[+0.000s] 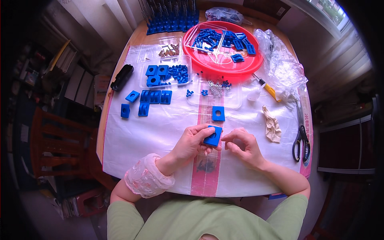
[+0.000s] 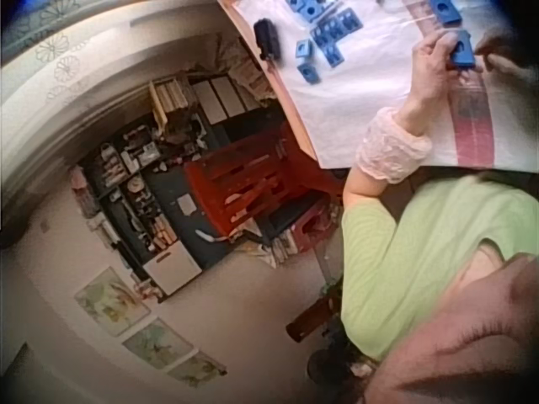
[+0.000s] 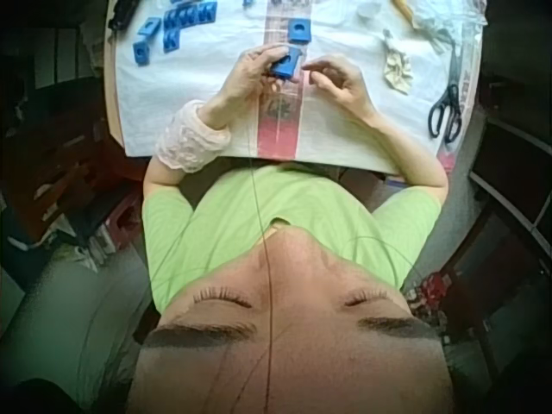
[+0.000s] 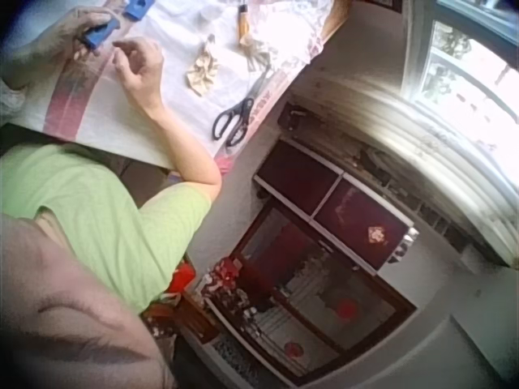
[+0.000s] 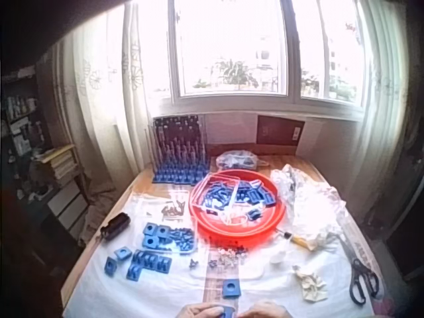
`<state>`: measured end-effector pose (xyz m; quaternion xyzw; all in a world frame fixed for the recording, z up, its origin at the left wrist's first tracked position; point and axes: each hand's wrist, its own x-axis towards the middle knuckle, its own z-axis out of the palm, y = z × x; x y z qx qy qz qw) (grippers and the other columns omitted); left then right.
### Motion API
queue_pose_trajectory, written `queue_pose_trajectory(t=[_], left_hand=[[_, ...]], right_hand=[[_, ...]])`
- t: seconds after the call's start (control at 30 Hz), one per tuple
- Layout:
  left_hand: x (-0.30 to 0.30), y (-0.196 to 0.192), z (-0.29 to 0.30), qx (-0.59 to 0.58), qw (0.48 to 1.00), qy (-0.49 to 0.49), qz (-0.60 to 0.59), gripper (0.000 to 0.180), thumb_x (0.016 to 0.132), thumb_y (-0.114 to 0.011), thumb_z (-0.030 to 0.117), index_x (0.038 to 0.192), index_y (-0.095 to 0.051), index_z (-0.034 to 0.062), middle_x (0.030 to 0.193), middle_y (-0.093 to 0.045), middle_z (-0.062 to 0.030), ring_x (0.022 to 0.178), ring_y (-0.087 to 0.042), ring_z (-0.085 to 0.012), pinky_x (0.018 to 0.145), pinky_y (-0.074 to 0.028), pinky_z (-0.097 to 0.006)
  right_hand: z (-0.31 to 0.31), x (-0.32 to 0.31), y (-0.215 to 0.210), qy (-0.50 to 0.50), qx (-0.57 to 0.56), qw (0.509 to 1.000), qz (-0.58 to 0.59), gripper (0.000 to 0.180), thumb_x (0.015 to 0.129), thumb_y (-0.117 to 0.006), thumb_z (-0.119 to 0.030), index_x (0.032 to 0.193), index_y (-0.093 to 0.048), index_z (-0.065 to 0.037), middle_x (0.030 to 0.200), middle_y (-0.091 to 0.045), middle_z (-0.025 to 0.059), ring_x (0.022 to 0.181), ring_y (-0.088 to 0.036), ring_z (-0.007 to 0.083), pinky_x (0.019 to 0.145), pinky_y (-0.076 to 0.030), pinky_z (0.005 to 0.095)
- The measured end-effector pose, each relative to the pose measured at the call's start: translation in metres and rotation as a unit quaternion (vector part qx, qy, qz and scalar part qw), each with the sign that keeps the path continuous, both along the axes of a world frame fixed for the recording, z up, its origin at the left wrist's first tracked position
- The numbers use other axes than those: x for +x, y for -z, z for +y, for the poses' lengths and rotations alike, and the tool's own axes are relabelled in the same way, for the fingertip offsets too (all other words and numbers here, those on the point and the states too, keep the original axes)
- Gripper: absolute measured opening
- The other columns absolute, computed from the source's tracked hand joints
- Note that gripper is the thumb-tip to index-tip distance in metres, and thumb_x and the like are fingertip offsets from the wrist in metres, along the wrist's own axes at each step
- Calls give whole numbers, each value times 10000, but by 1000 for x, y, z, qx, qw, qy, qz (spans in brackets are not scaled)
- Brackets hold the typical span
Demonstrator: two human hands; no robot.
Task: Assemble small blue plastic components by gluing or fitting parts together at a workshop table.
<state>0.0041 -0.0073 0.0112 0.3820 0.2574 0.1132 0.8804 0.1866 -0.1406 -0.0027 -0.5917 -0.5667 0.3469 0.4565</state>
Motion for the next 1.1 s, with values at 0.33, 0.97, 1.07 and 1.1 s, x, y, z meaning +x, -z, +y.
queue_pose_trajectory(t=[0.33,0.97,1.07,1.1], left_hand=[[-1,-1,0,0,1000,9,4,310,997,-549,266,1145,-622,3,790,-702,-143,555,-615,-100,502,-491,-196],[-3,5,-4,114,991,69,-4,290,1012,-560,234,1141,-647,-10,810,-723,-114,658,-687,-108,532,-499,-182],[-2,1,-6,122,990,73,-6,287,1009,-575,225,1146,-653,-15,805,-719,-93,704,-714,-132,529,-491,-184],[-2,1,-7,119,990,72,-5,284,1008,-580,221,1144,-655,-17,799,-716,-87,709,-716,-135,525,-489,-185]], right_hand=[[0,-1,-2,-1,-5,1000,-10,190,841,-642,-92,1018,-697,-49,901,-702,65,893,-588,213,866,-424,340],[-7,-5,-13,-76,288,911,-285,315,677,-696,-126,534,-416,-110,535,-438,14,513,-502,180,978,-459,383],[-6,-7,-10,-94,286,909,-287,348,693,-707,-150,520,-408,-110,508,-419,14,492,-491,177,971,-479,376],[-6,-7,-8,-99,286,909,-285,359,698,-711,-158,515,-406,-110,500,-413,14,485,-487,176,970,-485,374]])
